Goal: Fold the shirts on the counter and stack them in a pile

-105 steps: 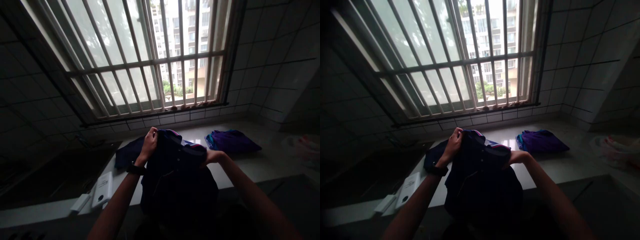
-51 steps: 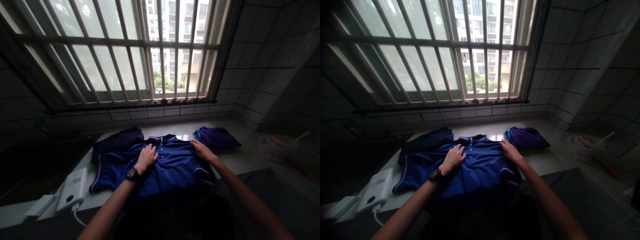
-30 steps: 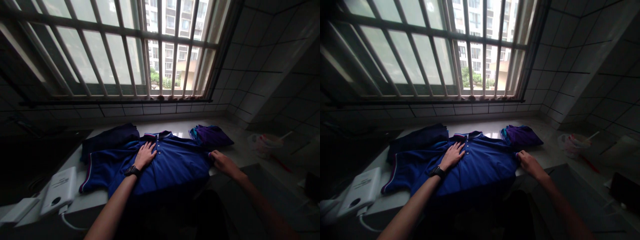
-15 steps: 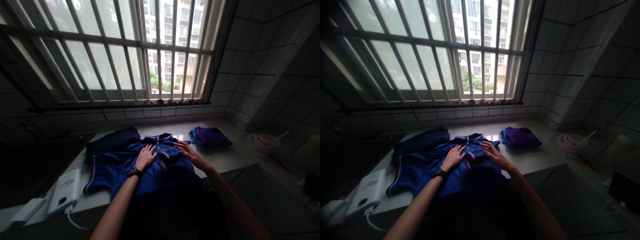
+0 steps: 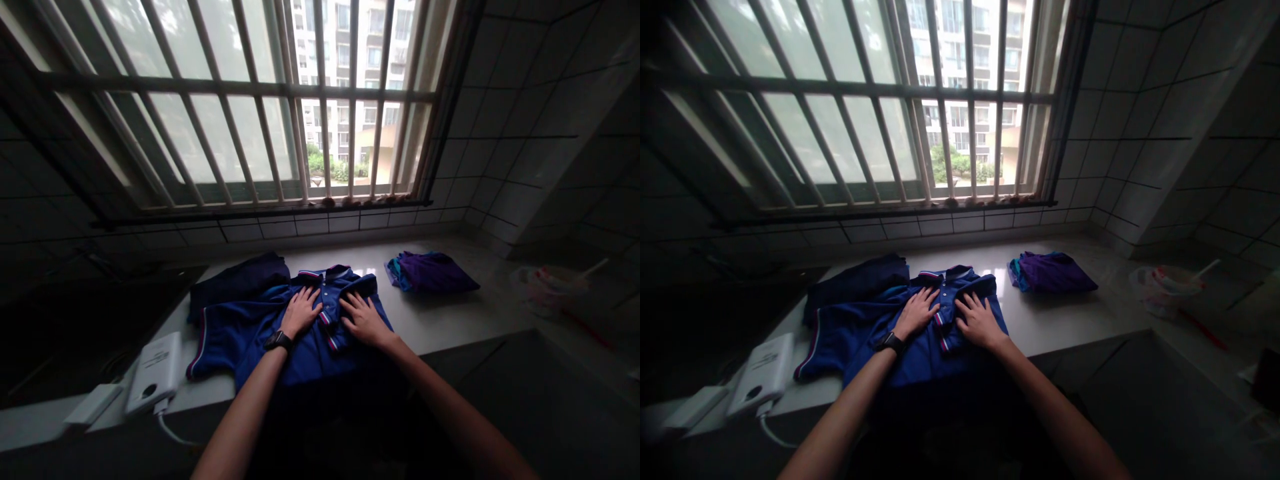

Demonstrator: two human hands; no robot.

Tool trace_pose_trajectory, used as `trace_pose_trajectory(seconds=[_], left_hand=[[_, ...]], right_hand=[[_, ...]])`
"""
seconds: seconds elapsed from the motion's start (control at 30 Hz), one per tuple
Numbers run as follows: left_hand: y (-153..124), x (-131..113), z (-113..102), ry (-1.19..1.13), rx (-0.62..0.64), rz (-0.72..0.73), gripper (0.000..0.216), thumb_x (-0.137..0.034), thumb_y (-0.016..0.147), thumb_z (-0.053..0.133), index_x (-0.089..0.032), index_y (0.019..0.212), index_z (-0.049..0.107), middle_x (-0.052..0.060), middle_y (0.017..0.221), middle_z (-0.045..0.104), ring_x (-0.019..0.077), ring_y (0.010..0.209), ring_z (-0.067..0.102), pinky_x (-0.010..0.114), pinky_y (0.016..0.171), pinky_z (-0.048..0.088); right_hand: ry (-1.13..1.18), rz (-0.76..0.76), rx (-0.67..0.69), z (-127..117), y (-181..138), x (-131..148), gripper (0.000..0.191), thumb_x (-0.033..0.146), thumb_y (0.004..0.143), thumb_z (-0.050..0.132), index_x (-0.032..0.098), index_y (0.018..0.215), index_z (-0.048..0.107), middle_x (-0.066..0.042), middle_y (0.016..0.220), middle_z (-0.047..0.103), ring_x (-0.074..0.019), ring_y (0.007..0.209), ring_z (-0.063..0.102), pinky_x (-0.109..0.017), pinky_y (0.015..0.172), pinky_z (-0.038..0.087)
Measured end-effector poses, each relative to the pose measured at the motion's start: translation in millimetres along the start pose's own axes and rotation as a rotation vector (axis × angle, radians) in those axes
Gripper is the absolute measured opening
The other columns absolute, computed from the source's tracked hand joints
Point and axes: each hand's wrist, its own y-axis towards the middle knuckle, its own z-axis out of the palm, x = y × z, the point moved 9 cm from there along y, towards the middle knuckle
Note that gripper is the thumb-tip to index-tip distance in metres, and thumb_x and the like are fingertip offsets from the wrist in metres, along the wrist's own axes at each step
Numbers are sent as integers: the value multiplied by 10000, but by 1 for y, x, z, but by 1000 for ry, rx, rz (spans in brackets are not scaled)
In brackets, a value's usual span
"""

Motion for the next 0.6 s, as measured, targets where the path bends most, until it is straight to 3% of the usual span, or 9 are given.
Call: trace_pose_trajectory(seconds=[0.07, 0.17, 0.27, 0.33, 0.47, 0.6], left_hand=[[0, 0, -1, -22, 15, -5, 606, -534, 1005, 382, -242, 1531, 456, 94, 1628, 409, 298, 1521, 333, 476, 1217, 310], [-1, -1, -1, -68, 65, -28, 688, -630, 981, 393, -226, 1535, 447, 115, 1641, 375, 316, 1540, 289, 503, 1230, 282], [-4, -5, -7, -125, 88, -16, 766, -653, 956, 444, -169, 1549, 415, 161, 1639, 360, 338, 1540, 281, 517, 1232, 271], [-7, -11, -13, -161, 79, 17, 822, -644, 930, 511, -137, 1563, 378, 179, 1638, 355, 343, 1535, 289, 516, 1234, 266], [-14, -22, -27, -196, 5, 79, 688, -513, 933, 567, -159, 1513, 457, 140, 1597, 443, 307, 1492, 381, 476, 1242, 274], [-18, -19, -32, -183, -61, 28, 487, -231, 959, 438, -141, 1427, 539, 135, 1467, 578, 229, 1352, 537, 339, 1181, 373]], right_hand=[[6, -32, 63, 8, 1, 3, 644, 511, 1008, 435, 257, 1594, 353, -114, 1680, 276, -346, 1553, 206, -613, 1228, 169], [-11, 43, 90, 15, 7, -7, 694, 575, 991, 444, 192, 1569, 400, -181, 1657, 306, -375, 1538, 239, -635, 1217, 166], [-12, 82, 71, 18, 22, -10, 637, 500, 987, 482, 155, 1521, 448, -215, 1636, 330, -389, 1523, 264, -687, 1192, 174], [-26, 30, 35, 16, 36, 0, 583, 401, 980, 494, 137, 1499, 460, -214, 1629, 346, -376, 1524, 266, -689, 1195, 163], [-93, -116, -8, 9, 52, 25, 574, 283, 916, 548, 142, 1470, 501, -189, 1609, 398, -351, 1510, 306, -625, 1226, 165], [-63, 10, -23, 7, 43, 13, 610, 272, 944, 464, 170, 1544, 433, -169, 1663, 294, -389, 1532, 245, -651, 1195, 236]])
